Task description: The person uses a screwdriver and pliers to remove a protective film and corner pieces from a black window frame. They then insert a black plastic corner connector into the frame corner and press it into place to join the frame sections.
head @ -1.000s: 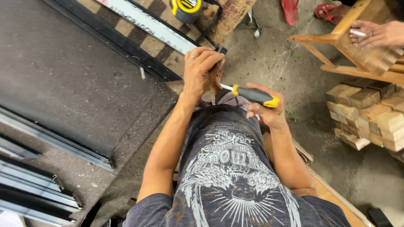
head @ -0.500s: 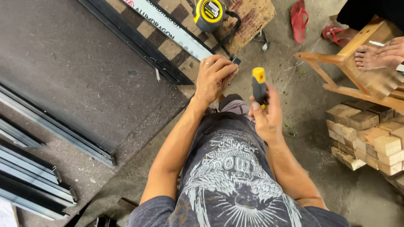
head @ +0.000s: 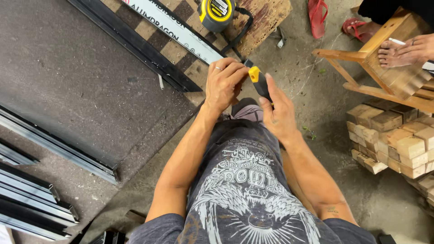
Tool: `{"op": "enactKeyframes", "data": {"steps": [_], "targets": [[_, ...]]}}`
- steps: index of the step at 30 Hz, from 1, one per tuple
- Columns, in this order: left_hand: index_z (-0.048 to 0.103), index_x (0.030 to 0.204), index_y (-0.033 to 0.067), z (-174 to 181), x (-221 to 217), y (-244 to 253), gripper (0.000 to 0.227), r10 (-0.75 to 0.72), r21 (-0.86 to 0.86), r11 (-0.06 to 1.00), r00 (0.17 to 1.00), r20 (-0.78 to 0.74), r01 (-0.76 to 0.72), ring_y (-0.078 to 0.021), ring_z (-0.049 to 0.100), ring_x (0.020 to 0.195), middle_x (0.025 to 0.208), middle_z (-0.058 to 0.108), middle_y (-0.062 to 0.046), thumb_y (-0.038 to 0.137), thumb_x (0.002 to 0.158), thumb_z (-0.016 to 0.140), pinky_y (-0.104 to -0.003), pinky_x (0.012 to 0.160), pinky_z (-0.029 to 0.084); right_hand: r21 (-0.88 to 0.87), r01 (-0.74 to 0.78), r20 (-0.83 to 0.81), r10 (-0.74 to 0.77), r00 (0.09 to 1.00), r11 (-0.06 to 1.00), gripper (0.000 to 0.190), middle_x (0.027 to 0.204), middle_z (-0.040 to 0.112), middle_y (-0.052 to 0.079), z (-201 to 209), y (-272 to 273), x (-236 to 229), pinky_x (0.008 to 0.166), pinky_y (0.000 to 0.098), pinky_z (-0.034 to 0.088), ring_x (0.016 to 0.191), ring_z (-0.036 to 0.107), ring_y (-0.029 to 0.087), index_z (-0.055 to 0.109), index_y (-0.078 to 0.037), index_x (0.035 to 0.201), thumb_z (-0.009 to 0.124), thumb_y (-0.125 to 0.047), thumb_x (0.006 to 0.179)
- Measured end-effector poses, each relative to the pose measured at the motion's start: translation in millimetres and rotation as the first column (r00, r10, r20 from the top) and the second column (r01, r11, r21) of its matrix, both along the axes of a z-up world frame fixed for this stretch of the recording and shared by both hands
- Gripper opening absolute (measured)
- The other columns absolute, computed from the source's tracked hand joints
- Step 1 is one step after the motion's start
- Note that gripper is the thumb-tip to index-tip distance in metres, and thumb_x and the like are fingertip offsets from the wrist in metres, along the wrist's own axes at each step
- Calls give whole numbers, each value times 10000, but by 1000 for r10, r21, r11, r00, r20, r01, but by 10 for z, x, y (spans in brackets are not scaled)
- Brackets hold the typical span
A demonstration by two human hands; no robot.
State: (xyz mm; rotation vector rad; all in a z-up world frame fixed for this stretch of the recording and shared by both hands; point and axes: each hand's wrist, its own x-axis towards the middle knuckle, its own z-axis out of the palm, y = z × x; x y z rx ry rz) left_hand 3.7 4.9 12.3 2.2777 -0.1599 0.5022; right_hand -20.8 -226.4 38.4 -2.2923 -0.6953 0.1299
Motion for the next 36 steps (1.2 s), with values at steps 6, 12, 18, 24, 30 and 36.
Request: {"op": "enactKeyframes", "data": {"steps": [6, 12, 18, 24, 30, 36], "targets": [[737, 1038, 127, -16, -29, -33, 198, 37, -29, 999, 999, 22, -36, -205, 621, 1094, 1047, 708, 38, 113, 854, 808, -374, 918, 442, 735, 415, -199, -414, 888, 537, 553, 1003, 718, 132, 101, 73, -37, 596, 234, 515, 669, 595, 111, 467, -2, 1476, 671, -159, 986], [739, 1037, 112, 12, 9, -21, 212, 7, -36, 999, 1000, 21, -6, -212, 625, 1079, 1044, 709, 19, 108, 839, 813, -378, 909, 437, 190, 186, 103, -208, 973, 964, 492, 1140, 683, 220, 259, 78, 108, 801, 399, 575, 908, 677, 306, 458, 21, 1543, 631, -91, 1097], [750, 1057, 93, -34, -17, -36, 286, -24, 13, 1000, 999, -32, 24, -239, 630, 1119, 1098, 732, 5, 96, 775, 797, -387, 943, 447, 1, 28, 46, -28, 999, 1000, 491, 1120, 683, 189, 210, 43, 39, 707, 354, 559, 835, 653, 237, 454, 6, 1544, 627, -53, 1089], [752, 1044, 114, -35, -3, -29, 192, 13, -19, 1000, 1000, 10, -13, -219, 622, 1106, 1085, 720, 14, 138, 862, 809, -387, 954, 448, 519, 220, 13, -266, 964, 826, 334, 911, 607, 64, 222, 55, 94, 598, 287, 444, 650, 554, 160, 577, -151, 1268, 610, 7, 976], [747, 1028, 118, -61, 2, -42, 176, 19, -36, 999, 1000, 14, -19, -215, 628, 1101, 1068, 716, 17, 129, 869, 821, -379, 935, 437, 208, 467, -215, -425, 879, 860, 329, 1030, 694, 115, 518, 132, 113, 669, 355, 549, 695, 632, 227, 633, -9, 1302, 584, 0, 976], [737, 1088, 110, -80, 4, -38, 288, -6, 1, 1000, 999, -31, 6, -231, 612, 1134, 1128, 711, 14, 92, 808, 799, -378, 964, 443, 58, 55, 35, -57, 998, 997, 554, 1119, 672, 122, 185, 50, 117, 827, 318, 553, 928, 667, 205, 457, -76, 1566, 678, -65, 1058]]}}
